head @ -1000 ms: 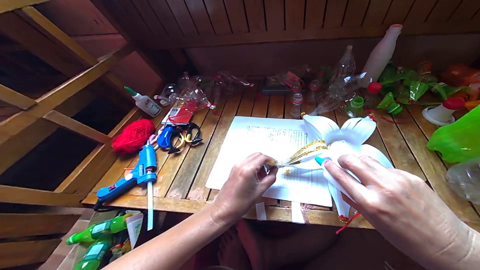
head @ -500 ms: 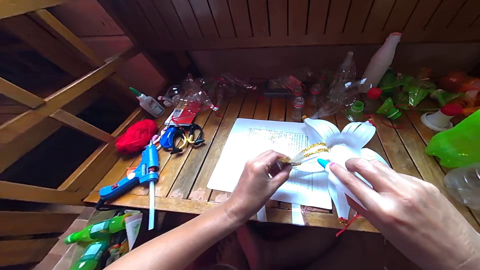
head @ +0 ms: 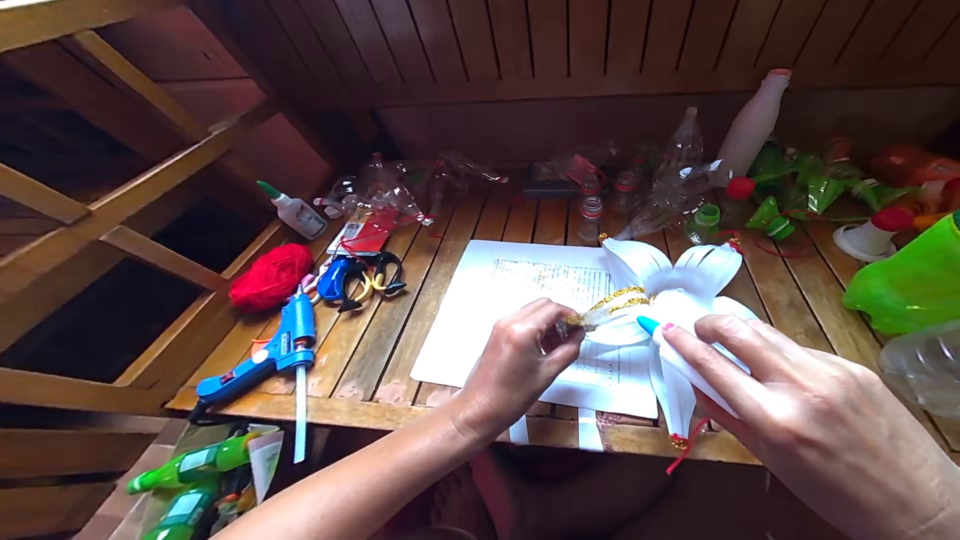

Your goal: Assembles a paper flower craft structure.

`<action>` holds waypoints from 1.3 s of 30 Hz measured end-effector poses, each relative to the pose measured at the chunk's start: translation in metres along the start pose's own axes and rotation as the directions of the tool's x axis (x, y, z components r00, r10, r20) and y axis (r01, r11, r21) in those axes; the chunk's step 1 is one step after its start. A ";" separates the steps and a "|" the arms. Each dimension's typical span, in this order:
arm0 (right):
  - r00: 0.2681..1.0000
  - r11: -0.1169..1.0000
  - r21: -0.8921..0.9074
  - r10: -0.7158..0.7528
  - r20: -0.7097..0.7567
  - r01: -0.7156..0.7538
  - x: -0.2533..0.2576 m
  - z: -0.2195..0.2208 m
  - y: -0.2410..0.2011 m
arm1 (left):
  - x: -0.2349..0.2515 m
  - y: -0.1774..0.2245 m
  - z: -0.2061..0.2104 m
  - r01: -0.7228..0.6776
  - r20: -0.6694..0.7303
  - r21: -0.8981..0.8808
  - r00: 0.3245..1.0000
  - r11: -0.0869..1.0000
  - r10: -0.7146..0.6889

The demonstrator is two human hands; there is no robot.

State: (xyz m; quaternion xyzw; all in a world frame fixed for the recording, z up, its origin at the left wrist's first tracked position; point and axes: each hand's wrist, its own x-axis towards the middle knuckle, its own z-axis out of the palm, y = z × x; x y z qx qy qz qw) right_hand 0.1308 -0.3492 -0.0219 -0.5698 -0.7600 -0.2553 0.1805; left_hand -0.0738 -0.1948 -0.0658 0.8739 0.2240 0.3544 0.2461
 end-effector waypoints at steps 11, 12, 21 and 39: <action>1.000 1.000 -0.013 -0.007 0.003 0.007 0.000 0.001 0.000 | 0.001 0.000 0.001 -0.008 0.015 0.010 1.000 1.000 0.008; 1.000 1.000 -0.013 -0.005 0.004 0.005 0.000 0.001 0.000 | 0.001 0.000 0.001 -0.010 0.013 0.009 1.000 1.000 0.010; 1.000 1.000 -0.011 -0.003 0.005 0.003 0.000 0.002 -0.001 | 0.002 0.001 0.000 -0.010 0.015 0.024 1.000 1.000 0.010; 1.000 1.000 -0.001 0.010 -0.002 -0.010 -0.001 0.001 -0.001 | 0.001 0.000 -0.002 -0.002 0.020 0.020 1.000 1.000 0.001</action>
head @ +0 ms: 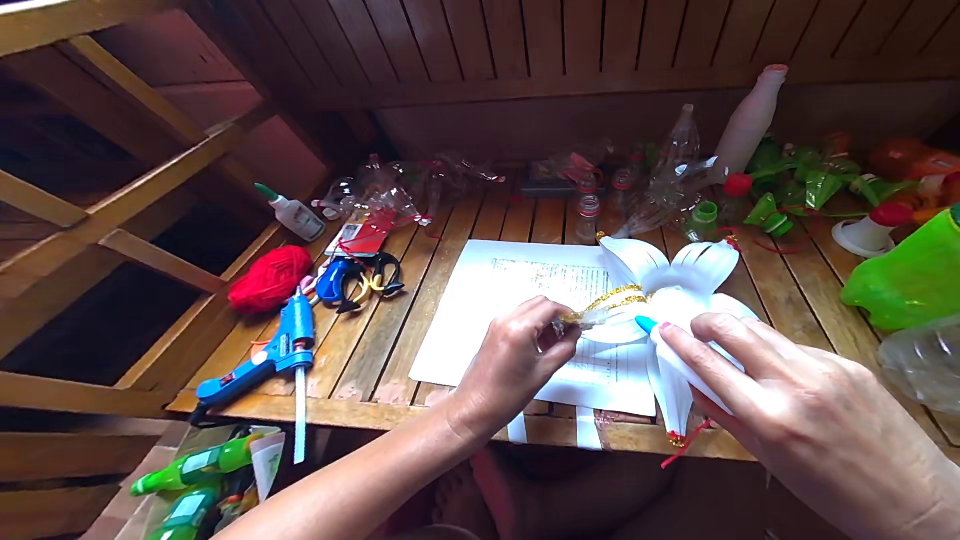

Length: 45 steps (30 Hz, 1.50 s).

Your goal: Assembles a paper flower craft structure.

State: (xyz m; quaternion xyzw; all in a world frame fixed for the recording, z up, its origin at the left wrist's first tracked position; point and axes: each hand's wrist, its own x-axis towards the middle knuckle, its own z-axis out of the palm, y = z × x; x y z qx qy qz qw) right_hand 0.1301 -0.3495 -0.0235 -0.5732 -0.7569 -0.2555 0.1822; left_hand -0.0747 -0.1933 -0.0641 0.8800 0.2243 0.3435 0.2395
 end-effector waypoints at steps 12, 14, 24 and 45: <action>1.000 1.000 0.002 -0.013 0.000 0.013 0.000 0.000 0.000 | -0.001 0.000 -0.001 0.003 0.000 0.014 1.000 1.000 -0.003; 1.000 1.000 0.005 -0.013 0.004 0.013 0.001 0.000 0.001 | -0.001 0.000 -0.001 0.004 0.003 0.012 1.000 1.000 -0.004; 1.000 1.000 0.006 -0.015 0.013 0.015 0.001 0.001 0.001 | 0.000 0.000 -0.001 0.007 0.007 0.029 1.000 1.000 -0.007; 1.000 1.000 0.000 -0.014 0.011 0.014 0.000 0.002 0.001 | -0.001 -0.002 -0.002 0.012 0.006 0.027 1.000 1.000 -0.012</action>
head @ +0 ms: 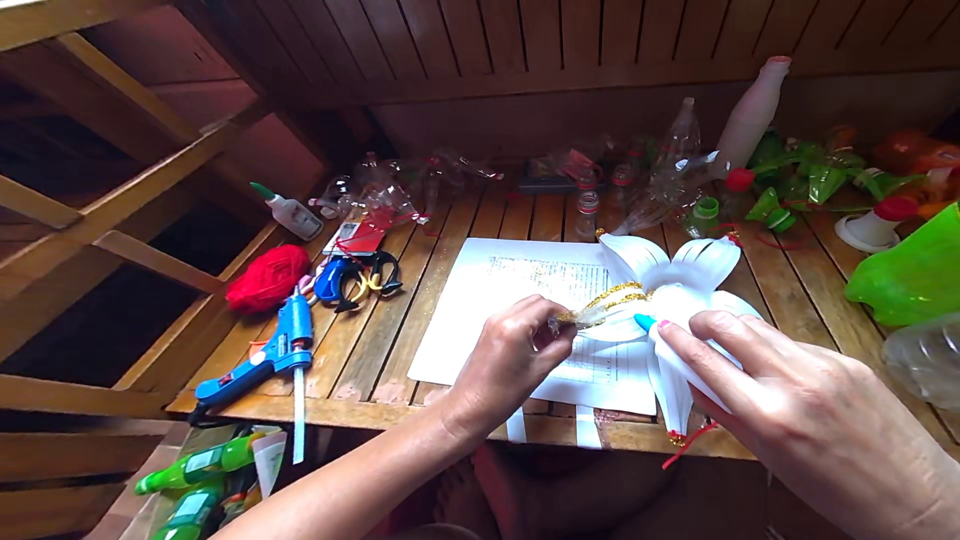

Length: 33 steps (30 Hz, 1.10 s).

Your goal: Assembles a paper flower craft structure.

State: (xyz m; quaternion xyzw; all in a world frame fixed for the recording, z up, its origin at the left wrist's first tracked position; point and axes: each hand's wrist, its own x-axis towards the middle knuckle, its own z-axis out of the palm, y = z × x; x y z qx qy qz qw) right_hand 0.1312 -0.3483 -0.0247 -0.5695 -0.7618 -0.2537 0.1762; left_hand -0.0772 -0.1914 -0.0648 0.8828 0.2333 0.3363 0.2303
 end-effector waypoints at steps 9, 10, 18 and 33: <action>1.000 1.000 0.002 -0.009 -0.006 0.009 0.000 0.000 -0.001 | -0.002 -0.001 -0.001 -0.007 -0.007 -0.007 1.000 1.000 0.006; 1.000 1.000 0.002 -0.007 -0.007 0.007 0.001 0.000 -0.001 | -0.001 -0.001 -0.001 -0.004 -0.006 -0.013 1.000 1.000 0.004; 1.000 1.000 0.008 -0.004 -0.004 0.004 0.002 0.000 -0.002 | 0.006 0.009 0.004 -0.025 -0.011 -0.043 1.000 0.999 0.025; 1.000 1.000 0.010 0.003 -0.012 -0.003 -0.001 0.000 0.001 | 0.013 0.013 0.004 -0.049 -0.015 -0.019 0.999 0.999 0.049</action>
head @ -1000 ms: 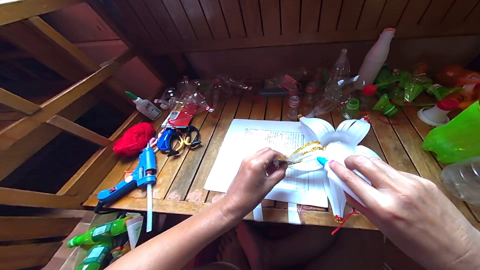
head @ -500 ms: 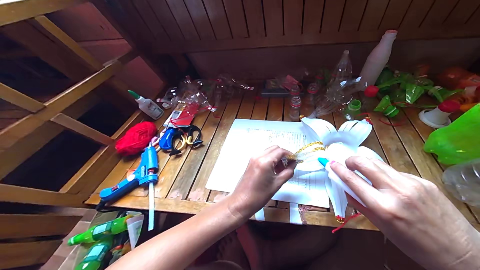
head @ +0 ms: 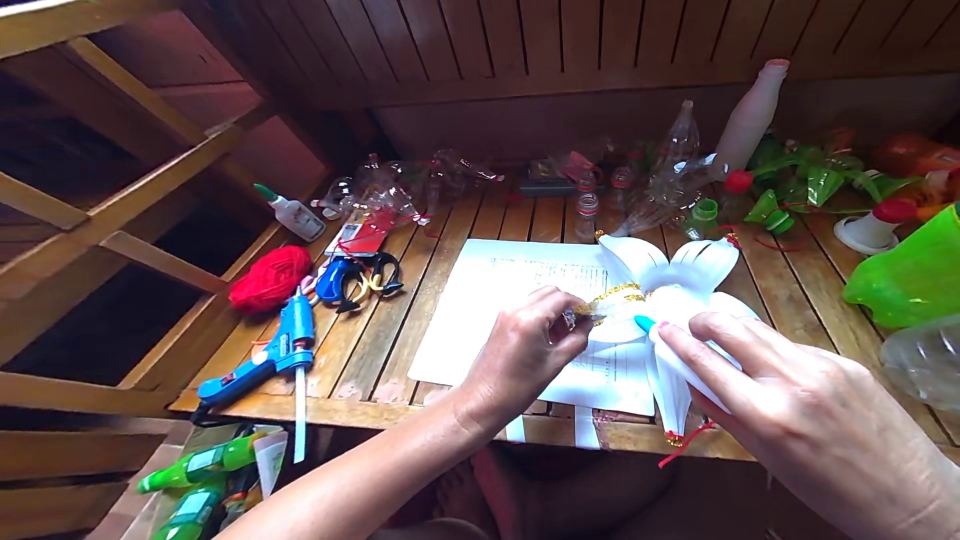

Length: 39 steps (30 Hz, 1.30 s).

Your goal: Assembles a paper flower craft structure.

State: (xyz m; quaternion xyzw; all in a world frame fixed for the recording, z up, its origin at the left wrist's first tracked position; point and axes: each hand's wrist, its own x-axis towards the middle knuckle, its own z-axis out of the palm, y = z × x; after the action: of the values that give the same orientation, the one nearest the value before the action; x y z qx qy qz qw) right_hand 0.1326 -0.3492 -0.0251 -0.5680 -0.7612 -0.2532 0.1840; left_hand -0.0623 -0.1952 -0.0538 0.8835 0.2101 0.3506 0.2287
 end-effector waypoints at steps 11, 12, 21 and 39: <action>0.998 0.998 0.043 0.033 0.048 -0.035 0.001 -0.007 -0.002 | -0.001 0.000 -0.002 0.014 0.014 0.017 1.000 1.000 -0.014; 1.000 1.000 0.024 0.017 0.009 -0.017 -0.001 -0.002 0.000 | -0.001 0.000 -0.002 0.009 0.012 0.020 1.000 1.000 -0.009; 0.994 0.996 0.073 0.036 0.103 -0.043 0.004 -0.008 0.000 | -0.001 0.002 -0.003 0.026 0.005 0.007 1.000 1.000 -0.026; 0.996 0.997 0.070 0.030 0.085 -0.036 0.003 -0.006 0.001 | -0.002 0.000 -0.004 0.027 0.023 0.037 0.999 0.999 -0.028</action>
State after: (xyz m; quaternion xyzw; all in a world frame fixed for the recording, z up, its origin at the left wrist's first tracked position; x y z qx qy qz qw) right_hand 0.1328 -0.3503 -0.0181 -0.5839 -0.7672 -0.1987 0.1760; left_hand -0.0666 -0.1951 -0.0519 0.8887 0.2260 0.3331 0.2195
